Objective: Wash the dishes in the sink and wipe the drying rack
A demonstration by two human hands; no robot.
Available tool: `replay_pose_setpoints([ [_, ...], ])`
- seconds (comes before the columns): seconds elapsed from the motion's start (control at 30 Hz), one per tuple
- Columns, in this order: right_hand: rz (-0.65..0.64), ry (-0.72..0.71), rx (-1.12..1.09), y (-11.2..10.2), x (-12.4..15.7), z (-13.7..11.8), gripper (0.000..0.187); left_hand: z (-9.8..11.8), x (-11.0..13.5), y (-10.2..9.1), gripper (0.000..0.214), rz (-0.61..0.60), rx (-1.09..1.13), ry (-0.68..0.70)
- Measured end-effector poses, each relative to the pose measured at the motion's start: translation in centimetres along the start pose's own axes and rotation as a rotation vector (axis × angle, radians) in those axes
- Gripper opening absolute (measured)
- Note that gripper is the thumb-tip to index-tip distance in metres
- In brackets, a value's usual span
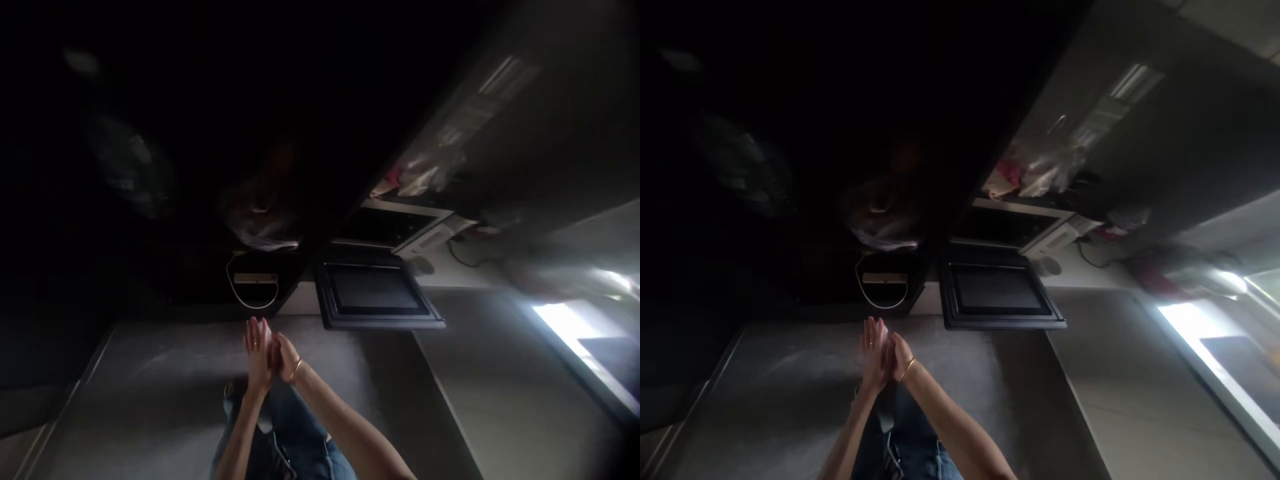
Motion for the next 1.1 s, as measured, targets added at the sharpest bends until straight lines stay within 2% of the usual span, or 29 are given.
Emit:
replay_pose_setpoints([
  [0.07,-0.098,0.101,-0.019,-0.5,1.9,1.1,0.026,2.5,-0.7,-1.3,0.047,0.011,-0.123,0.129],
  [0.13,-0.214,0.101,0.062,-0.4,3.3,1.8,0.023,4.2,-0.6,-2.8,0.044,0.040,-0.192,0.177],
  [0.2,-0.340,0.058,0.213,0.2,4.3,2.7,0.031,5.3,0.8,-4.9,0.052,0.135,-0.243,0.105],
  [0.27,-0.432,-0.006,0.408,1.4,5.0,4.1,0.037,6.4,3.1,-7.6,0.056,0.301,-0.282,-0.024],
  [0.33,-0.510,-0.080,0.607,3.8,5.6,6.1,0.038,7.7,6.0,-11.1,0.057,0.500,-0.306,-0.145],
  [0.43,-0.637,-0.096,0.874,9.6,7.4,11.3,0.039,8.7,11.8,-17.7,0.063,0.784,-0.277,-0.343],
  [0.53,-0.802,-0.100,1.112,17.1,10.5,18.6,0.033,9.1,19.2,-25.1,0.068,1.060,-0.112,-0.451],
  [0.6,-0.948,-0.127,1.205,21.8,13.0,24.5,0.032,9.7,24.6,-29.6,0.066,1.218,0.018,-0.411],
  [0.67,-1.083,-0.136,1.249,25.8,15.3,31.1,0.040,10.4,30.3,-33.7,0.060,1.337,0.080,-0.338],
  [0.77,-1.319,-0.079,1.362,30.6,18.2,42.3,0.058,11.6,40.0,-38.9,0.054,1.504,-0.060,-0.346],
  [0.83,-1.519,-0.022,1.505,33.6,20.5,49.9,0.070,12.9,46.9,-42.0,0.047,1.653,-0.253,-0.446],
  [0.87,-1.613,-0.043,1.577,35.5,21.9,53.3,0.074,13.7,50.2,-43.3,0.045,1.734,-0.332,-0.497],
  [0.9,-1.694,-0.129,1.635,37.7,23.4,56.3,0.074,14.6,53.3,-44.4,0.043,1.817,-0.393,-0.542],
  [0.93,-1.757,-0.274,1.680,40.4,25.1,58.9,0.071,15.5,55.9,-45.4,0.042,1.891,-0.432,-0.572],
  [1.0,-1.842,-0.761,1.684,46.7,29.3,63.2,0.045,17.1,59.9,-46.9,0.043,2.021,-0.456,-0.601],
  [1.03,-1.872,-0.998,1.696,49.9,31.5,65.5,0.039,17.7,61.4,-47.4,0.044,2.073,-0.452,-0.607],
  [1.1,-1.801,-1.424,1.714,56.8,35.6,69.8,0.047,18.3,63.3,-48.0,0.047,2.160,-0.435,-0.623],
])
Point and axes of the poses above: each hand's wrist, its own x-axis away from the middle knuckle, its own y-axis out of the palm, z = x × y, the point moved 7 cm from there along -x, towards the middle knuckle, and after that the axes turned 12 degrees about y, right-handed, at the moved point
